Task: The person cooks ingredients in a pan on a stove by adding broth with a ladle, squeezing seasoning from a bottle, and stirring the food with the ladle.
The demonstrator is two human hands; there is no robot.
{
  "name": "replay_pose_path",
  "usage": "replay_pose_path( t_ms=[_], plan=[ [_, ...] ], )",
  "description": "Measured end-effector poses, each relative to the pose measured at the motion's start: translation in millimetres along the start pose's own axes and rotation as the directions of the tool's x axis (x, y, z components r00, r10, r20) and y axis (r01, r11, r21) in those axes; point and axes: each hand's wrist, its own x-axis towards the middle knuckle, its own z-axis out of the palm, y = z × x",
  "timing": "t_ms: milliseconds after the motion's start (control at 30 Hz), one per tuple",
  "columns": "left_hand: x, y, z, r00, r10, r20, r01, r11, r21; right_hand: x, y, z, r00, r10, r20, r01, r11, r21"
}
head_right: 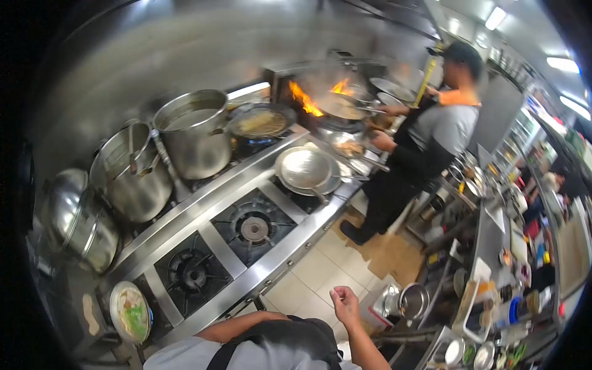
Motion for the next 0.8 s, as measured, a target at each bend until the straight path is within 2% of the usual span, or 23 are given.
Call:
replay_pose_path(
  t_ms=[133,200,233,300,333,367,467,500,600,633,700,733,800],
  plan=[
    [-17.2,-15.2,-7.4,0.992,-0.018,-0.123,-0.001,0.989,-0.151,80.8,-37.8,38.3,0.964,-0.135,0.23,0.105,0.985,0.136],
    [-22.4,-22.1,-10.5,0.981,-0.03,-0.191,-0.009,0.979,-0.203,138.4,-47.7,60.6,0.928,-0.222,0.3,0.146,0.956,0.256],
    [-23.9,-25.5,-11.8,0.973,-0.038,-0.227,-0.015,0.973,-0.23,165.6,-64.9,69.3,0.921,-0.245,0.303,0.173,0.954,0.244],
    [-26.3,-29.1,-11.3,0.95,-0.065,-0.305,-0.026,0.958,-0.286,221.8,-91.8,90.1,0.916,-0.247,0.316,0.153,0.943,0.295],
    [-27.6,-29.6,-12.9,0.935,-0.084,-0.345,-0.031,0.949,-0.315,249.8,-106.9,102.6,0.925,-0.194,0.326,0.078,0.939,0.336],
    [-28.2,-28.5,-13.1,0.917,-0.103,-0.385,-0.038,0.939,-0.342,284.1,-109.9,117.7,0.912,-0.206,0.354,0.041,0.907,0.42],
    [-23.8,-21.5,-10.6,0.858,-0.168,-0.485,-0.067,0.9,-0.43,368.3,-131.4,153.5,0.917,-0.195,0.349,0.049,0.921,0.386],
    [-18.8,-19.0,-8.5,0.833,-0.183,-0.522,-0.09,0.886,-0.454,393.1,-137.8,166.9,0.909,-0.179,0.375,-0.003,0.899,0.437],
    [2.8,-11.0,0.3,0.719,-0.248,-0.65,-0.166,0.846,-0.507,469.5,-135.8,199.8,0.841,-0.092,0.534,-0.117,0.931,0.345],
    [14.0,-8.4,2.3,0.678,-0.272,-0.682,-0.186,0.835,-0.518,487.1,-135.0,210.1,0.826,-0.119,0.55,-0.084,0.941,0.329],
    [34.8,-5.9,1.4,0.602,-0.319,-0.732,-0.21,0.821,-0.531,561.3,-106.6,248.5,0.752,-0.122,0.648,-0.18,0.908,0.379],
    [46.5,-9.4,4.1,0.559,-0.33,-0.76,-0.226,0.822,-0.523,557.2,-132.7,247.8,0.739,-0.019,0.673,-0.28,0.9,0.333],
    [70.2,-35.0,10.7,0.434,-0.237,-0.869,-0.355,0.842,-0.406,621.5,-115.4,280.9,0.66,-0.049,0.749,-0.343,0.868,0.358]
  ],
)
